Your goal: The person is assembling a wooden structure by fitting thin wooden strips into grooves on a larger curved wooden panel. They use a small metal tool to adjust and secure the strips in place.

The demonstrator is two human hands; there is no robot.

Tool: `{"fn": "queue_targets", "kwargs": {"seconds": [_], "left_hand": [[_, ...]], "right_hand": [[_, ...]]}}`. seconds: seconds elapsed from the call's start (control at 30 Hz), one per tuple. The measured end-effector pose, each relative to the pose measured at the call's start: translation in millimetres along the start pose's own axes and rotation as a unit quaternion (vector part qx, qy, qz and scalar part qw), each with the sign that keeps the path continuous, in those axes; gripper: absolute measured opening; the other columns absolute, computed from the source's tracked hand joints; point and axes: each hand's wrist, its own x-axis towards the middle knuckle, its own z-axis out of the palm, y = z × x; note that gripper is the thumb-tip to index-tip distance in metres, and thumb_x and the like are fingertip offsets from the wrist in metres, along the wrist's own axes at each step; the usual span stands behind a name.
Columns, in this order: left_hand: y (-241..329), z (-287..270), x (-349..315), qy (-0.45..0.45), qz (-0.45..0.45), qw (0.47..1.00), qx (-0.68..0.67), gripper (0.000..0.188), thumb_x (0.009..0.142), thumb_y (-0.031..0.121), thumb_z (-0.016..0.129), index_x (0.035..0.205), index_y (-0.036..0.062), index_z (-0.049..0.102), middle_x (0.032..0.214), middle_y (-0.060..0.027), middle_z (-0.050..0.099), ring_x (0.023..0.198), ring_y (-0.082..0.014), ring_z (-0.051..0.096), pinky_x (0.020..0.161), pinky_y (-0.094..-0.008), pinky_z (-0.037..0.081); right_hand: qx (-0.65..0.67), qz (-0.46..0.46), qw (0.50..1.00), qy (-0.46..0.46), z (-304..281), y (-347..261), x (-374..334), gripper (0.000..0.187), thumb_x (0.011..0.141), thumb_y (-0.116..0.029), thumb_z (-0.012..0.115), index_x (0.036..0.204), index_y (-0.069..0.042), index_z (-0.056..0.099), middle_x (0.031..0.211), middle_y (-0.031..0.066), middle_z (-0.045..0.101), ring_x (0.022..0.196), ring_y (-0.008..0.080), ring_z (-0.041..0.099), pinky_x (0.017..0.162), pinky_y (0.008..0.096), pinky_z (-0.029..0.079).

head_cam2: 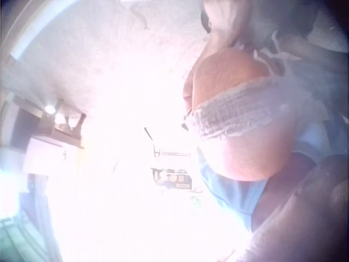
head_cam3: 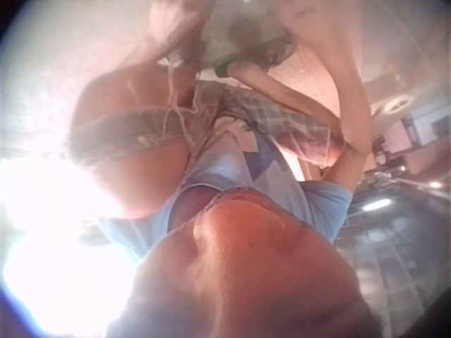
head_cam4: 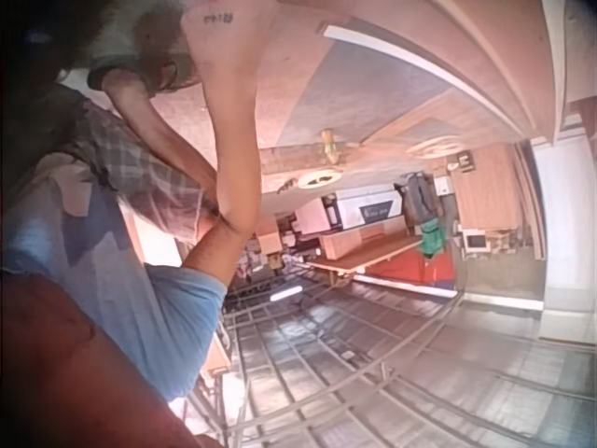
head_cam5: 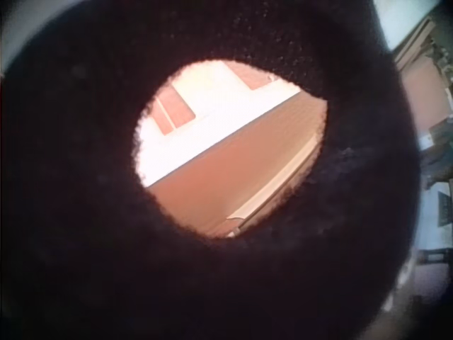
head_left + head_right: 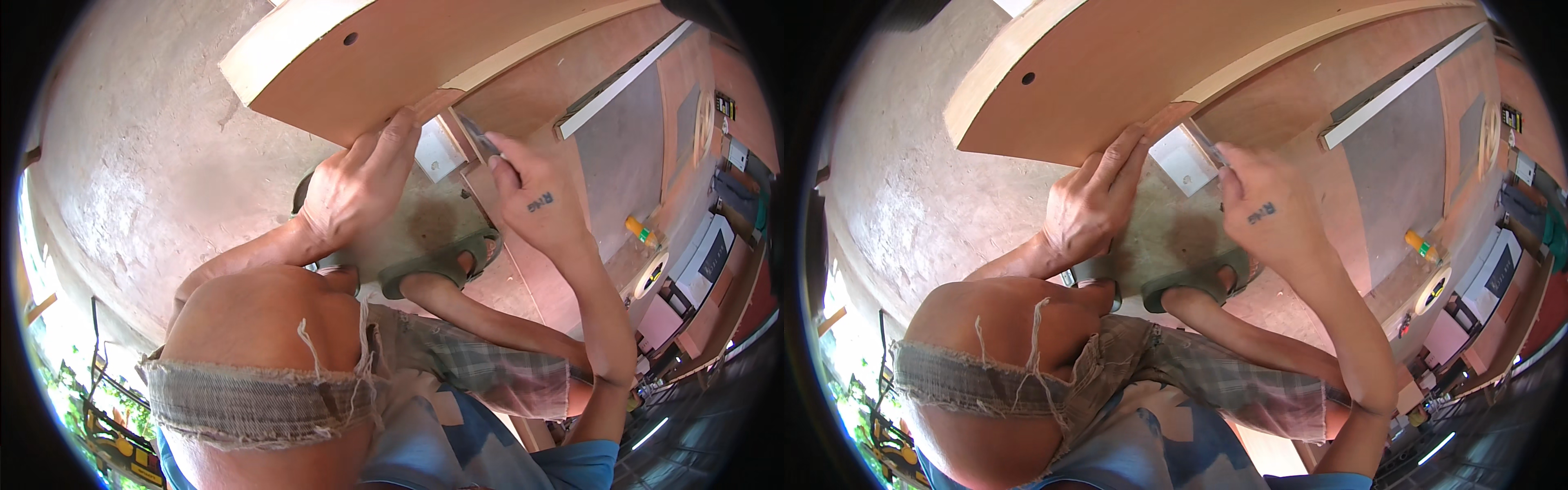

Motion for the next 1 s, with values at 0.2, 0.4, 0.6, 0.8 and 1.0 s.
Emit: {"fn": "queue_targets", "kwargs": {"seconds": [0.2,0.4,0.6,0.8,1.0], "left_hand": [[-23,-1,-14,-0.024,0.09,0.995,-0.028,0.054,0.069,0.006,0.071,0.122,-0.0033,0.069,0.119,-0.0104,0.067,0.094,-0.0233,0.07,0.072,-0.0339,0.061],[-6,29,-40,-0.013,0.274,0.952,-0.136,0.042,0.068,0.009,0.074,0.11,0.0007,0.075,0.105,-0.0101,0.066,0.087,-0.0212,0.068,0.066,-0.0343,0.058],[0,25,-25,0.018,0.07,0.997,-0.003,0.041,0.079,0.005,0.077,0.119,-0.0033,0.071,0.135,-0.0223,0.066,0.082,-0.0221,0.072,0.062,-0.0321,0.059],[-11,10,-38,0.015,0.019,0.999,0.025,0.043,0.08,0.006,0.075,0.122,-0.0024,0.07,0.138,-0.02,0.064,0.074,-0.0183,0.07,0.058,-0.0287,0.057],[-35,-22,-64,0.008,-0.017,0.998,0.058,0.028,0.084,0.003,0.078,0.111,0.001,0.073,0.1,-0.0106,0.073,0.076,-0.0217,0.072,0.062,-0.0336,0.059]], "right_hand": [[-0.067,0.006,0.998,0.002,-18,25,-16,0.026,0.096,-0.003,0.062,0.121,0.003,0.07,0.094,0.0233,0.07,0.084,0.0374,0.069,0.075,0.0422,0.053],[-0.059,-0.006,0.998,-0.008,-12,44,-37,0.028,0.095,0.001,0.062,0.122,0.005,0.068,0.095,0.0218,0.069,0.082,0.0374,0.067,0.075,0.042,0.052],[-0.039,-0.044,0.998,0.01,-9,18,-28,0.032,0.093,-0.002,0.066,0.125,-0.003,0.069,0.101,0.0181,0.067,0.08,0.0409,0.067,0.067,0.0473,0.054],[-0.058,-0.088,0.994,0.01,-5,0,-11,0.034,0.095,-0.005,0.067,0.129,-0.005,0.067,0.097,0.0167,0.064,0.078,0.0401,0.067,0.066,0.0483,0.053],[-0.059,-0.126,0.99,0.006,4,-18,-1,0.029,0.096,-0.008,0.064,0.125,-0.004,0.067,0.099,0.0164,0.066,0.079,0.04,0.068,0.065,0.0483,0.053]]}}
